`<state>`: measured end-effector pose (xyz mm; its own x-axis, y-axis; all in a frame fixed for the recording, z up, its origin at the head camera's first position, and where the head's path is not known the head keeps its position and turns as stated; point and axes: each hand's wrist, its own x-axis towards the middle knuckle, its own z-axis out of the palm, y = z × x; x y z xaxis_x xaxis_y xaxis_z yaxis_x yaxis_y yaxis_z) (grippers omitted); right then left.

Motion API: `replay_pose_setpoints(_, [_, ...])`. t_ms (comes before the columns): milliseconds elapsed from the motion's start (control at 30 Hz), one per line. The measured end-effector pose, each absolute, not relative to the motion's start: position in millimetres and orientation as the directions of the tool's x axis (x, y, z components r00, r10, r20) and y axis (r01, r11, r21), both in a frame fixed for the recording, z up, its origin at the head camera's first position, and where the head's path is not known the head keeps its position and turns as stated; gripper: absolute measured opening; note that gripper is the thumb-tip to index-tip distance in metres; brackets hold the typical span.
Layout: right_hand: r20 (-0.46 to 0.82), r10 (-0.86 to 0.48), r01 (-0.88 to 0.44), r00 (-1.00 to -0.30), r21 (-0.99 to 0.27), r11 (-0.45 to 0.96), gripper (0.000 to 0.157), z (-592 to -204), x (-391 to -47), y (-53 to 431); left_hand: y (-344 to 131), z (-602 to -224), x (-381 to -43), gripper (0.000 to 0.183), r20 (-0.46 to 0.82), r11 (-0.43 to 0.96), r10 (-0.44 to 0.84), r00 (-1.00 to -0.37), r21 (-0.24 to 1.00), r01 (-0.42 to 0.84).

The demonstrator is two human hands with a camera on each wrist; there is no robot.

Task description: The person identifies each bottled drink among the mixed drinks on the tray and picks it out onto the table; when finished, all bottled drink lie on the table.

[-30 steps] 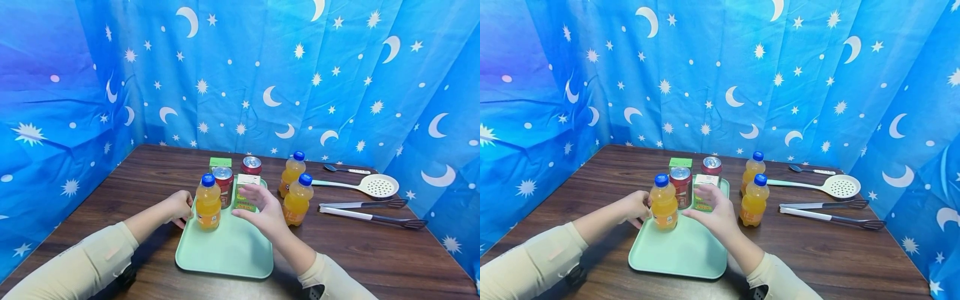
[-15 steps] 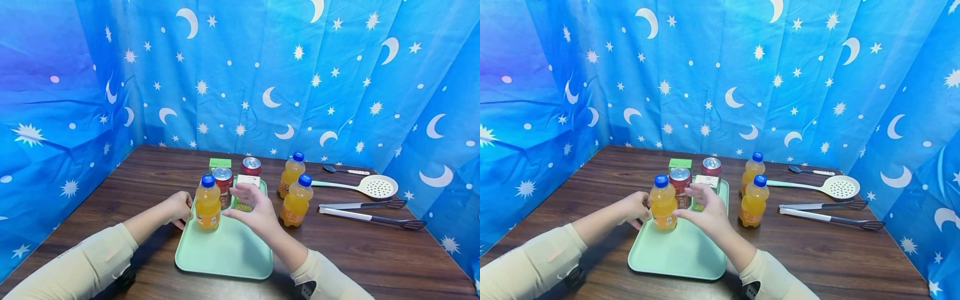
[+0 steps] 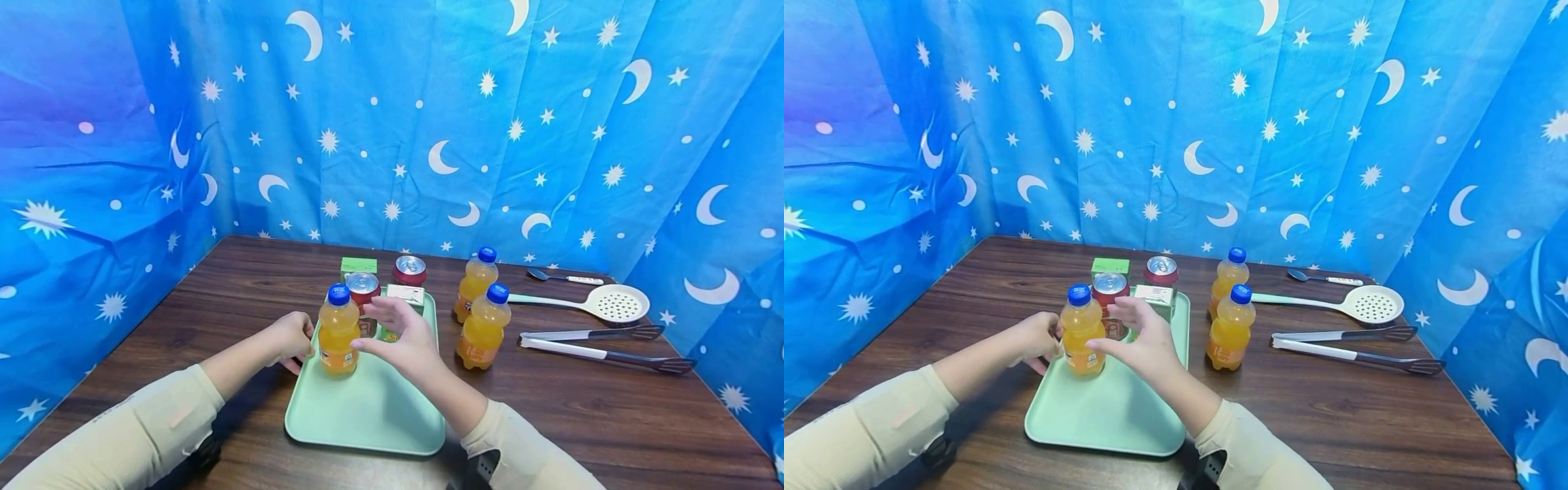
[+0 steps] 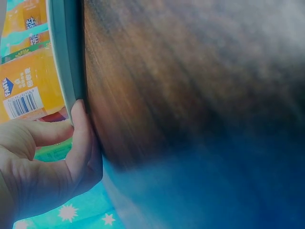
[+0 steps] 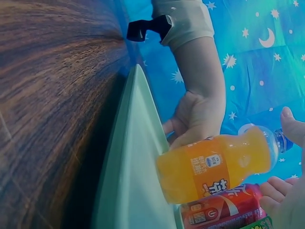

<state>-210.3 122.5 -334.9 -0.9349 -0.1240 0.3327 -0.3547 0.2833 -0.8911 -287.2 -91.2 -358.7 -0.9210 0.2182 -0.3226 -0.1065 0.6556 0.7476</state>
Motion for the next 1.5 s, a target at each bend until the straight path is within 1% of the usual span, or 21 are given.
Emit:
replay_pose_setpoints(200, [0.326,-0.132,-0.351,-0.936,-0.892,0.287,0.063,-337.1,-213.6,116.4,-91.3,-358.3,-285.8,0.026,-0.320,0.662,0.215,-0.923,0.743,-0.103])
replay_pose_setpoints(500, [0.355,-0.150,-0.383,-0.923,-0.882,0.274,0.063,-339.9,-219.5,108.7,-91.2,-359.5,-286.1,0.026,-0.315,0.653,0.213,-0.925,0.750,-0.105])
replay_pose_setpoints(700, [0.341,-0.151,-0.371,-0.928,-0.887,0.276,0.063,-339.7,-222.4,104.6,-91.5,-360.4,-286.1,0.027,-0.312,0.643,0.219,-0.925,0.758,-0.104])
replay_pose_setpoints(1133, [0.310,-0.171,-0.350,-0.935,-0.881,0.318,0.068,-340.2,-229.9,94.1,-90.0,-361.9,-288.1,0.026,-0.303,0.648,0.217,-0.928,0.756,-0.095])
replay_pose_setpoints(1500, [0.299,-0.156,-0.337,-0.941,-0.863,0.378,0.064,-341.0,-232.0,86.6,-90.0,-360.9,-287.2,0.025,-0.298,0.655,0.215,-0.930,0.750,-0.089])
